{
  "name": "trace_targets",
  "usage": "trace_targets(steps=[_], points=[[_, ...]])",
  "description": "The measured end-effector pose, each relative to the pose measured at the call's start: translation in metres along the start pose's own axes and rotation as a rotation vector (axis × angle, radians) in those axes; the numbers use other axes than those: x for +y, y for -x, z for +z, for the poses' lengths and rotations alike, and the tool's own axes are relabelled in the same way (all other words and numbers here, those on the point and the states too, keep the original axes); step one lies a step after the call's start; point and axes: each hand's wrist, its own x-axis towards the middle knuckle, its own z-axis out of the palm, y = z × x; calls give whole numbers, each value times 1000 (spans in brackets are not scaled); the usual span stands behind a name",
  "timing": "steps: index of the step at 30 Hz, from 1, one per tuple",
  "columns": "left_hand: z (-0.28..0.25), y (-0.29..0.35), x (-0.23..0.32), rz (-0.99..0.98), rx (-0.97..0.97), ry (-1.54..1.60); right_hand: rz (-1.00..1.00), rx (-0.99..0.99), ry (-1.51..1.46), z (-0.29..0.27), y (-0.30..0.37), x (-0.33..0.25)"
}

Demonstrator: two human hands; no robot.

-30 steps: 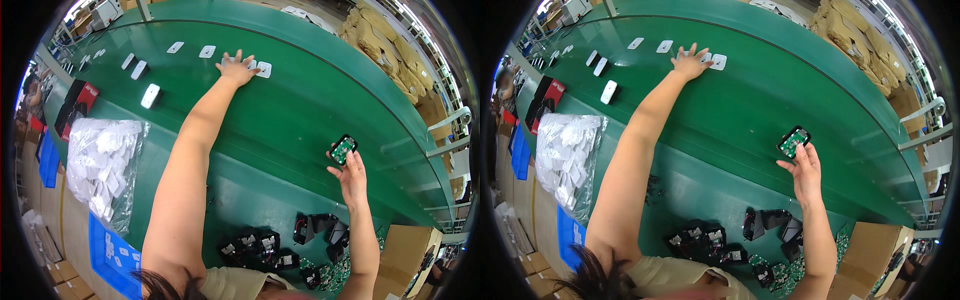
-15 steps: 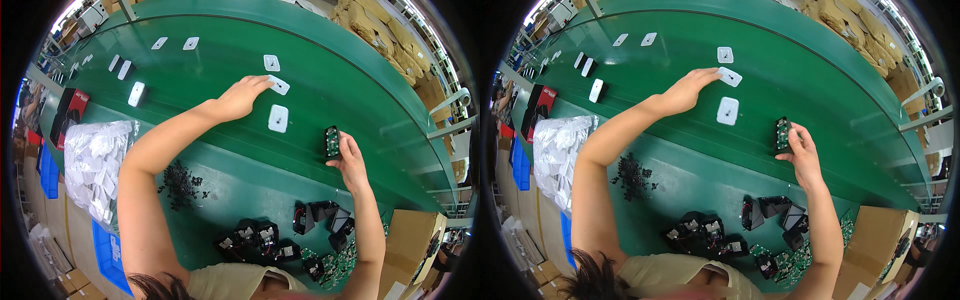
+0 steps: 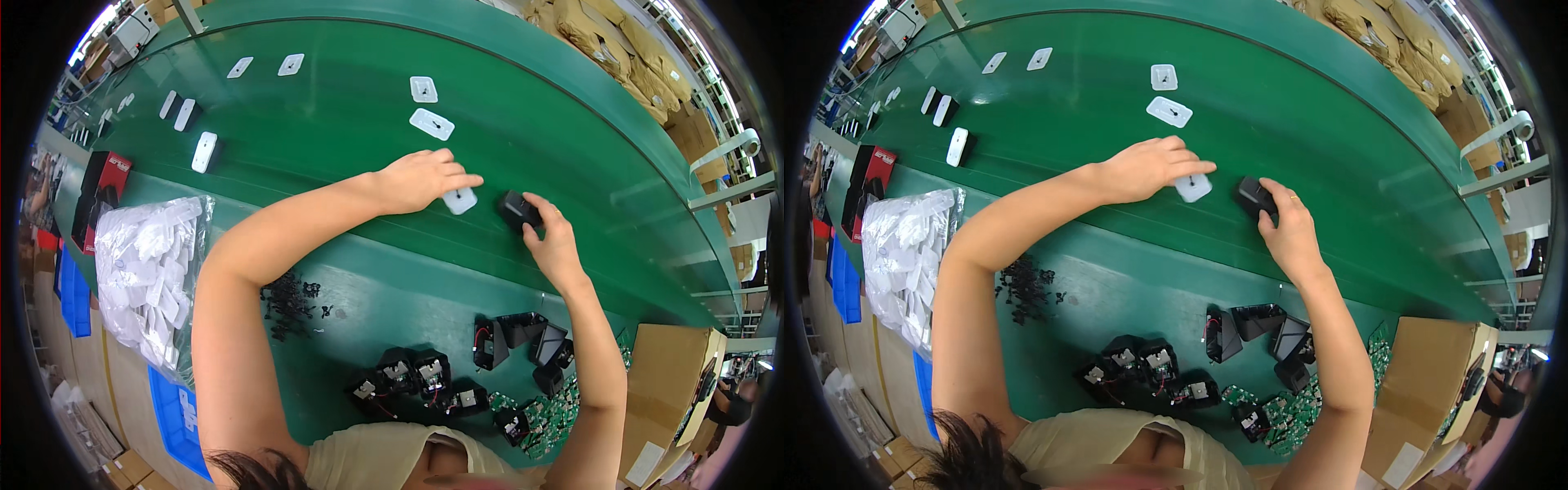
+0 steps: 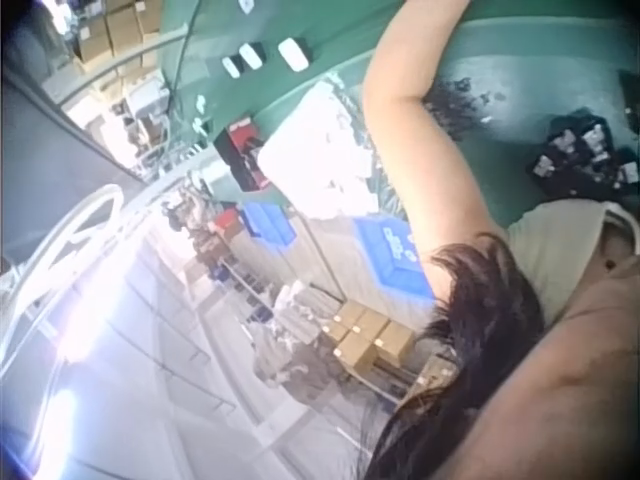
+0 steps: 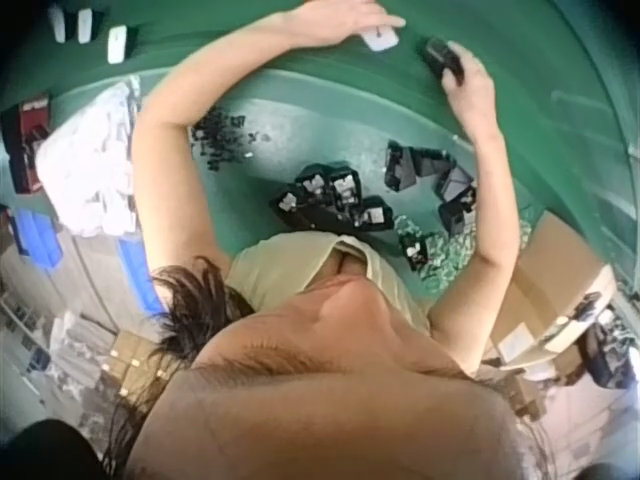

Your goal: The person assembles electronic devices by fitting a circuit board into a plastic housing and connecting a wire. They then place the unit onto a white adhesive pad on the assembly line and press down to secure it.

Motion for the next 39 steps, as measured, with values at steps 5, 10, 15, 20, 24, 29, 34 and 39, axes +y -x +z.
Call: trace_targets(steps=[5,10,15,20,24,29,34,39], points=[[13,-3,21,-250,255,157,-29,59,-118,3,-7,-14],[18,11,15,-311,481,477,-359,35,18,12,-25,-33],[16,21,17,-308,460,634,-428,-24,19,24,-47,-40],[30,30,13,-287,442,495,-416,-133,1,33,-50,-42],[34,32,10,-268,431,446,-411,-123,1,38,-49,-41],[35,33,12,-222,466,322,-495,19,75,52,-44,-31],[32,34,23,-250,408,73,-518,45,68,55,-50,-29],[39,4,29,-495,379,-175,-146,-415,-241,30,-86,-33]])
